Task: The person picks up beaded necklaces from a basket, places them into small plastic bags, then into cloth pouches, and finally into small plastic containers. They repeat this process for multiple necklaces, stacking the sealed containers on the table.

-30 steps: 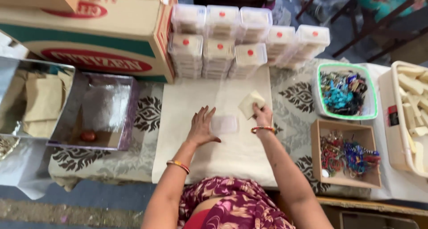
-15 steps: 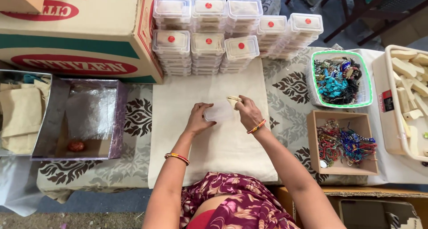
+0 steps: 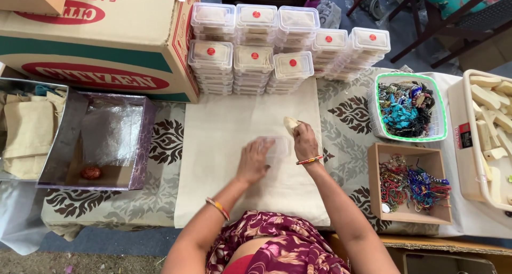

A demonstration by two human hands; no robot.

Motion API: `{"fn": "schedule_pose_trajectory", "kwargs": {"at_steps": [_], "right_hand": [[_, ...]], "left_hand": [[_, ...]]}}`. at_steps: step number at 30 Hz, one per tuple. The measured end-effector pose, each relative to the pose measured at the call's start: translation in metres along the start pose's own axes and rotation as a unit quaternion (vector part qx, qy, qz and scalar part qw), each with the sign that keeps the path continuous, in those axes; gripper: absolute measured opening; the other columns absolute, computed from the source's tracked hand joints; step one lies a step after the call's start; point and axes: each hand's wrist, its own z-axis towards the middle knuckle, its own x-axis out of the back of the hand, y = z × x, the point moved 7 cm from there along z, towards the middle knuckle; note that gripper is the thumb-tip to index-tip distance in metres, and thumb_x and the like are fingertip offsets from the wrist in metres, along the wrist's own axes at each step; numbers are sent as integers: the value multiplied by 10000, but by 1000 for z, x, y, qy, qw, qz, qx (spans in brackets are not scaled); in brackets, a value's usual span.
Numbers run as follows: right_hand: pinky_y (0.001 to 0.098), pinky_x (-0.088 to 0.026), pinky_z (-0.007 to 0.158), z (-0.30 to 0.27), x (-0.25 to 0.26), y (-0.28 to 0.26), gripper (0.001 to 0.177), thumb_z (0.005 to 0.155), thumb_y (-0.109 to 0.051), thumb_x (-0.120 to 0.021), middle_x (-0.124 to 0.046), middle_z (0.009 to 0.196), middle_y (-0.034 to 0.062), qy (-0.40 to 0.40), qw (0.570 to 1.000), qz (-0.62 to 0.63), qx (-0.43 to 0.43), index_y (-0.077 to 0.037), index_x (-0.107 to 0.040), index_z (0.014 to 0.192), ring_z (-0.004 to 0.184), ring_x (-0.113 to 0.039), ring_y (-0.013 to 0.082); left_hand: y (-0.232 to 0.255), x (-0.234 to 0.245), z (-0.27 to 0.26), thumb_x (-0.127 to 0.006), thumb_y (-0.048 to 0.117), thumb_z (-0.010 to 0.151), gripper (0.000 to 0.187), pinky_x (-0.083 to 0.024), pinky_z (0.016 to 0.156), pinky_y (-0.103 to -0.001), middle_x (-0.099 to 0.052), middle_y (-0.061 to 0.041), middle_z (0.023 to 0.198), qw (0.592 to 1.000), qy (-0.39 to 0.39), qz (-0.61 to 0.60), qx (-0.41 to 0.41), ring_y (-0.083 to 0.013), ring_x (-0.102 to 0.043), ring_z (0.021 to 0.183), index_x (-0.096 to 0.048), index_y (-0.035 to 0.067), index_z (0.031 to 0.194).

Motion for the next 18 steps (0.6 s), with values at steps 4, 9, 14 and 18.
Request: {"fn": "schedule_pose_trajectory", "kwargs": {"at_steps": [4,9,14,18], "right_hand": [[459,-545,886,-2,7,-22,161,858,-3,-642,-654,1300,180,-42,991,-42,123,-94,-689,983,1124,-630,381],[452,-546,903,-26,23,-46,108,786,-47,-683,-643,1327,181,-50,961,-107,250,-106,-703,875,1190,-633,368],[438,-550,949,-35,33,-58,217,775,-86,-730,-620,1340,189,-52,951,-109,286,-124,-737,988,1183,-628,366],[427,-551,929,-20,38,-67,346,738,-184,-800,-594,1320,212,-109,952,-76,277,-129,-764,1077,1134,-618,379]], "left_hand": [[4,16,42,-973,136,504,1093,-282,1149,-549,-331,-151,1613,983,-143,105,-41,-370,-295,1473,-486,235,1477],[-49,-30,48,-887,207,655,730,-393,1141,-429,-477,-101,1504,993,-103,-59,7,-322,-433,1403,-655,235,1347],[-51,-14,35,-853,325,695,589,-445,1123,-396,-513,-101,1423,982,-85,-160,52,-297,-496,1342,-733,221,1262],[-56,-9,32,-854,345,720,573,-503,1035,-374,-565,-81,1380,971,-77,-198,113,-263,-581,1248,-730,191,1258]]}}
